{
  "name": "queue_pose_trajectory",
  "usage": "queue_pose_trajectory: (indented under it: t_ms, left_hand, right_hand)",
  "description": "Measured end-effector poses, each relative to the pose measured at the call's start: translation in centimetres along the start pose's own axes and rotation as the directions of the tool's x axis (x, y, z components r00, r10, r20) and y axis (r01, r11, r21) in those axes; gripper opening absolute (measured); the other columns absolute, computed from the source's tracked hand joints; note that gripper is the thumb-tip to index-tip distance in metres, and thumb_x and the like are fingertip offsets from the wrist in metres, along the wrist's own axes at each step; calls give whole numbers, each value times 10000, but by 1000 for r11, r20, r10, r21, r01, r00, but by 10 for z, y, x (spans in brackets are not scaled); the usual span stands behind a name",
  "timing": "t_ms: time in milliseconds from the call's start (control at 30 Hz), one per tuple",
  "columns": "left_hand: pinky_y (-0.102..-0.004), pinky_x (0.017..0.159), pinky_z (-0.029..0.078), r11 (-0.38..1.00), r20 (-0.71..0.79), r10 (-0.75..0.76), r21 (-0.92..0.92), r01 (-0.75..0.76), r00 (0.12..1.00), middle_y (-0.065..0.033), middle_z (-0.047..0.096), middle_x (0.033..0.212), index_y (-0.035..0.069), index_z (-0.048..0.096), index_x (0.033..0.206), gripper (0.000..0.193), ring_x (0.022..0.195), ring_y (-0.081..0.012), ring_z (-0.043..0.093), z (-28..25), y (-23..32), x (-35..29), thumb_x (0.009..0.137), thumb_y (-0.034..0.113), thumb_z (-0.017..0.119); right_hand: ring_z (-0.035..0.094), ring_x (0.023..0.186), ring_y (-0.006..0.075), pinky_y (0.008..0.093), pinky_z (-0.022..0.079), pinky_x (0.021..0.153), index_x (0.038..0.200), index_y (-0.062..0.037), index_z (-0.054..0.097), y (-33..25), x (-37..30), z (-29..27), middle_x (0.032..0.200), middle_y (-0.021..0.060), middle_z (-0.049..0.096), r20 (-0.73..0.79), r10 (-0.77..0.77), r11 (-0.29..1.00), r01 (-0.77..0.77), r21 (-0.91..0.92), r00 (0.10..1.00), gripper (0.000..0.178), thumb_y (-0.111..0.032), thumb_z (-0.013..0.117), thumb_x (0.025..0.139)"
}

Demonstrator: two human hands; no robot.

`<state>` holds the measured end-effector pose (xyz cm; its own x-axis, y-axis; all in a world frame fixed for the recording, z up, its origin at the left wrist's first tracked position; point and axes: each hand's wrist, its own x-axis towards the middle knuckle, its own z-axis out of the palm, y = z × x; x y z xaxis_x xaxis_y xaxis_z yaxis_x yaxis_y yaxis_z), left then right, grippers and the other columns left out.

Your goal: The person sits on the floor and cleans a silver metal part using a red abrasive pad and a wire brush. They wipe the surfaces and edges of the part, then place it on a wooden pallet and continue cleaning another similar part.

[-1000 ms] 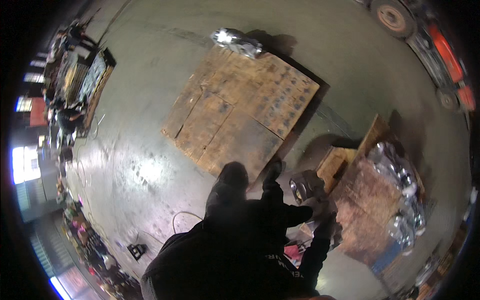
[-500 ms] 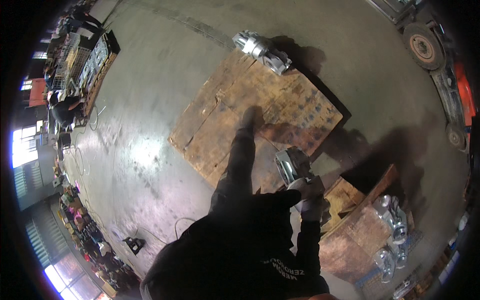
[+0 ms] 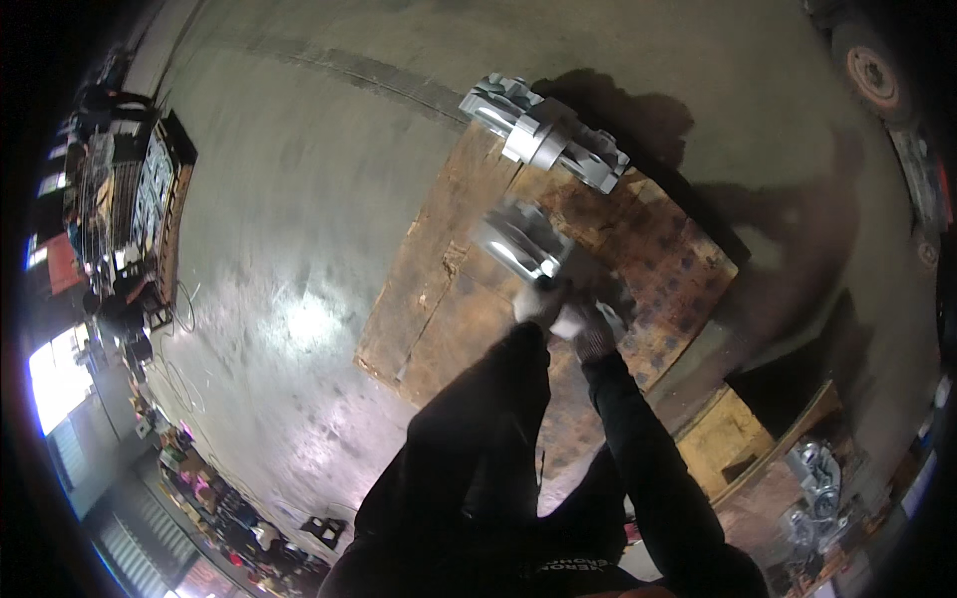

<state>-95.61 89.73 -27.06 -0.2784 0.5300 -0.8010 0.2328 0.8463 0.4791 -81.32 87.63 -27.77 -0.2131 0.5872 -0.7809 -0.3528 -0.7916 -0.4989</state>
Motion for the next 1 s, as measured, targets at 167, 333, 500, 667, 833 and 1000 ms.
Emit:
queue_pose_trajectory:
  t_ms: [167, 333, 500, 667, 833, 1000]
  left_hand:
    - [-435, 850, 549, 964, -126, 228, -113, -242, 965, -199, 764, 972, 25, 754, 1053, 521, 963, -352, 734, -84, 14, 97, 898, 520, 710]
    - [-276, 776, 525, 910, -133, 256, -300, -285, 957, -24, 726, 987, 6, 717, 1089, 250, 882, -127, 658, -122, 22, 157, 964, 223, 731]
    - [-264, 757, 529, 738, -68, 185, -649, -184, 980, -10, 721, 953, 31, 722, 1086, 215, 833, -103, 657, -131, 43, 170, 952, 198, 751]
    - [-288, 747, 529, 843, -96, 162, -505, -188, 982, -47, 726, 936, -4, 720, 1061, 321, 840, -124, 660, -135, 33, 178, 935, 290, 756]
    - [-361, 787, 547, 881, -174, 210, -393, -263, 962, -138, 764, 932, -21, 731, 1027, 473, 889, -199, 722, -132, 36, 186, 906, 436, 750]
    - [-369, 785, 545, 929, -183, 216, -265, -259, 959, -146, 759, 893, -35, 737, 1028, 457, 858, -208, 715, -144, 23, 203, 908, 406, 736]
  right_hand:
    - [448, 1408, 231, 365, 357, 1181, 1523, -83, 475, 10, 124, 80, 1556, 91, 487, 56, -21, 949, 3, 315, 998, 480, -318, 457, 1104]
    - [401, 1453, 230, 366, 319, 1194, 1561, -37, 414, 0, 183, 121, 1613, 100, 424, -41, -57, 998, 57, -17, 998, 537, -302, 444, 1096]
    - [307, 1533, 271, 389, 215, 1241, 1577, 43, 353, 36, 234, 111, 1674, 145, 337, 149, -846, -135, 63, -989, 512, 598, -293, 369, 1083]
    - [512, 1214, 110, 246, 380, 1038, 1431, -9, 579, 18, 216, 144, 1353, 30, 614, -169, -135, 980, 157, 125, 976, 793, -622, 694, 941]
    - [310, 1533, 246, 345, 239, 1259, 1601, 23, 294, 8, 215, 140, 1652, 140, 368, 27, -213, 973, 210, 100, 977, 573, -118, 385, 1053]
    - [432, 1456, 261, 330, 342, 1207, 1595, 0, 320, 3, 199, 139, 1585, 143, 459, 215, -380, 433, 379, -818, 900, 585, -75, 420, 1024]
